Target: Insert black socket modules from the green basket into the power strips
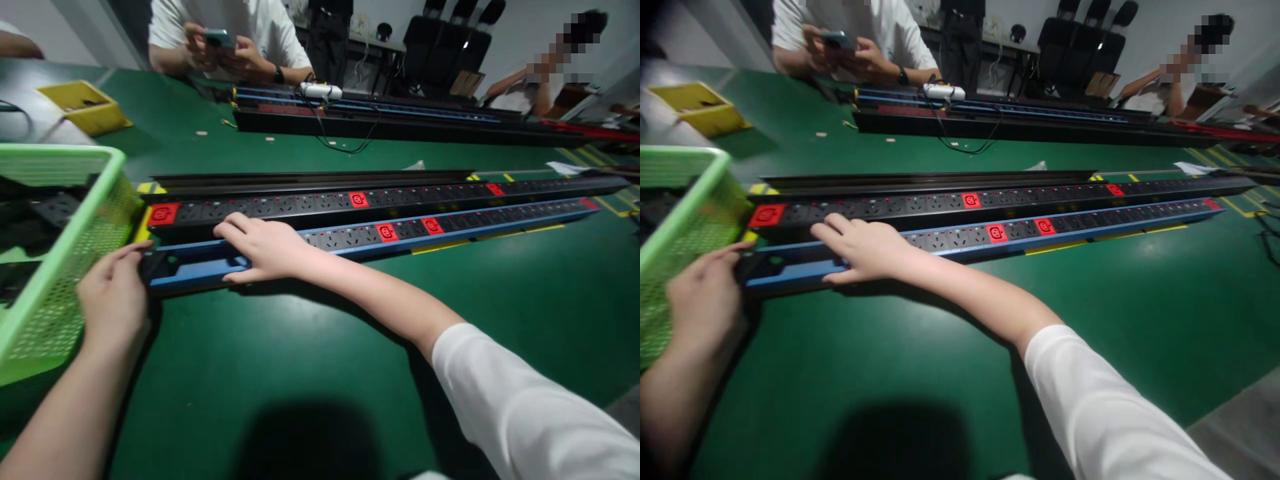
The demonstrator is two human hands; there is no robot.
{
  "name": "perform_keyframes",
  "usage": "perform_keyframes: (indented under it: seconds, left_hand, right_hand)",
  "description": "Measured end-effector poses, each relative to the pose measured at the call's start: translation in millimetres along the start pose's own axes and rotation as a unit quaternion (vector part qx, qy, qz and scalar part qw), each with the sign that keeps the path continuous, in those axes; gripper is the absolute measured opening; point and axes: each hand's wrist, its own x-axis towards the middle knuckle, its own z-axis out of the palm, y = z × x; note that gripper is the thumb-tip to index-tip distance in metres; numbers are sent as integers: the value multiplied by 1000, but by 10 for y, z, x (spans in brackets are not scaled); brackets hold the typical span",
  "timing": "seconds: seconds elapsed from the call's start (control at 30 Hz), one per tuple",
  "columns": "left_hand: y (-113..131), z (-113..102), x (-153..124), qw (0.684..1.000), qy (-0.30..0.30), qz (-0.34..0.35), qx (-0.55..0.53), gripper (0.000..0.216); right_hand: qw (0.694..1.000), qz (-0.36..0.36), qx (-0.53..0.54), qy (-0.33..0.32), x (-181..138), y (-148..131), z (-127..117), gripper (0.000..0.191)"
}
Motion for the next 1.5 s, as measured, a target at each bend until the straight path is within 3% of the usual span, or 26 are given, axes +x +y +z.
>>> perform_keyframes:
  seconds: [0.13, 0.37, 0.6, 0.83, 1.1, 1.5]
  left_hand:
    - [-247, -45, 157, 997, 31, 42, -50, 26]
    - [-294, -51, 68, 990, 43, 121, 64, 38]
    - [-365, -41, 186, 997, 11, 74, -27, 36]
    - [-294, -108, 96, 990, 35, 128, 42, 36]
    - [-217, -156, 26, 988, -12, 147, 51, 46]
    - [-252, -180, 44, 991, -40, 118, 55, 44]
  right_hand:
    - [997, 77, 17, 20, 8, 2, 18, 78]
    - [992, 117, 24, -29, 6, -28, -35, 70]
    - [994, 105, 15, -29, 15, -30, -29, 68]
    - [995, 97, 6, -25, 19, -21, -10, 70]
    - [993, 105, 0, -46, 25, -46, -61, 70]
    - [992, 112, -4, -52, 37, -55, -62, 72]
